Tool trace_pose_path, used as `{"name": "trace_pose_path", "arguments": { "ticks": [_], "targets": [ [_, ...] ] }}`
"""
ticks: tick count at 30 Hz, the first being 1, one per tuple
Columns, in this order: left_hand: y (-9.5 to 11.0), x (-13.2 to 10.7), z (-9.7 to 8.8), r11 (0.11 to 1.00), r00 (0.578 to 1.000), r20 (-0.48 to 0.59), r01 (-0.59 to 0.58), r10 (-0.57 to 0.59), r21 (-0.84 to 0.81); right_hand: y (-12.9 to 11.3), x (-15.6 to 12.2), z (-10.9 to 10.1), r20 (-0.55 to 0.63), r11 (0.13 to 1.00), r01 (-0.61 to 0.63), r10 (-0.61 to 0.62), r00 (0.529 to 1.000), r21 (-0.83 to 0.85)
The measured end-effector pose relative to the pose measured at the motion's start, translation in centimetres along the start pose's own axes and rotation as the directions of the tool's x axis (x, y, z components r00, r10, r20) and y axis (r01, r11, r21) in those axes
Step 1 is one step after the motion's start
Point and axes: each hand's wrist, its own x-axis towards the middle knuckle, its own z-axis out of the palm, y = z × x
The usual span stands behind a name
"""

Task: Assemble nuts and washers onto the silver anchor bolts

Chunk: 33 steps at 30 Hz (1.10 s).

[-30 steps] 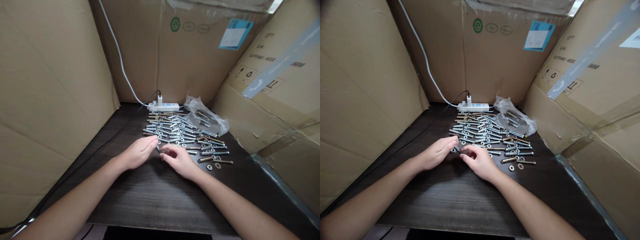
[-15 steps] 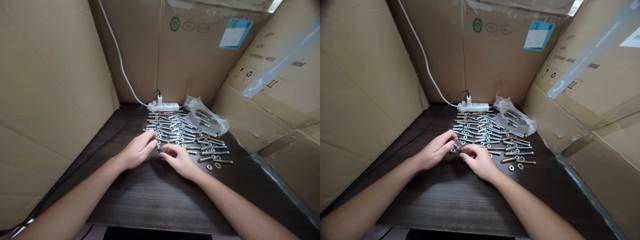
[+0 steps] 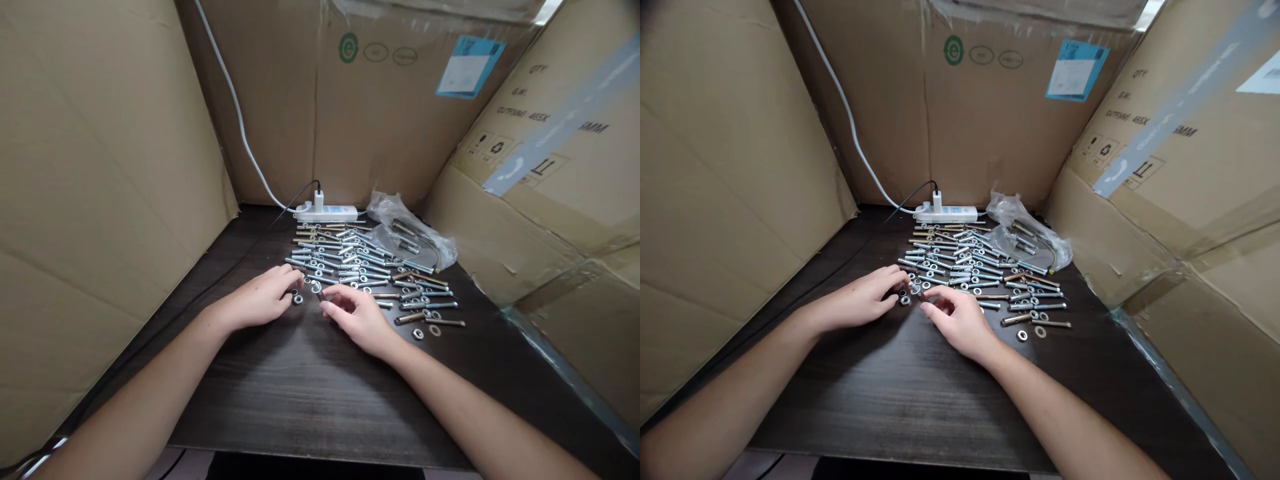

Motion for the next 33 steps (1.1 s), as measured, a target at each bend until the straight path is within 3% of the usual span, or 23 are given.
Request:
{"name": "trace_pose_path", "arguments": {
  "ticks": [10,14,17,19,23,33],
  "targets": [
    [-1.0,0.3,0.8,0.996,0.997,-0.022,0.071,-0.07,0.059,0.0,0.1,0.0,-0.003,1.0,0.004,-0.004,1.0,-0.019],
    [-0.2,0.5,0.2,0.998,0.997,-0.045,0.066,-0.066,0.013,-0.1,0.1,0.0,-0.002,0.999,0.002,-0.002,1.0,-0.036],
    [1.2,0.5,-0.7,0.997,0.967,-0.254,-0.008,-0.011,-0.07,-0.1,0.1,0.0,0.001,0.999,-0.004,0.004,1.0,-0.04],
    [2.0,0.4,-1.1,0.992,0.944,-0.328,-0.067,0.028,-0.108,0.0,0.1,0.0,0.004,0.999,-0.002,0.002,1.0,-0.041],
    [2.9,0.2,-1.1,0.981,0.954,-0.286,-0.136,0.092,-0.14,0.1,0.1,0.0,0.006,0.999,0.007,-0.007,1.0,-0.037],
    [3.1,0.2,-0.6,0.98,0.977,-0.197,-0.115,0.082,-0.163,0.2,0.1,0.0,0.011,1.0,0.016,-0.015,1.0,-0.027]
  ]
}}
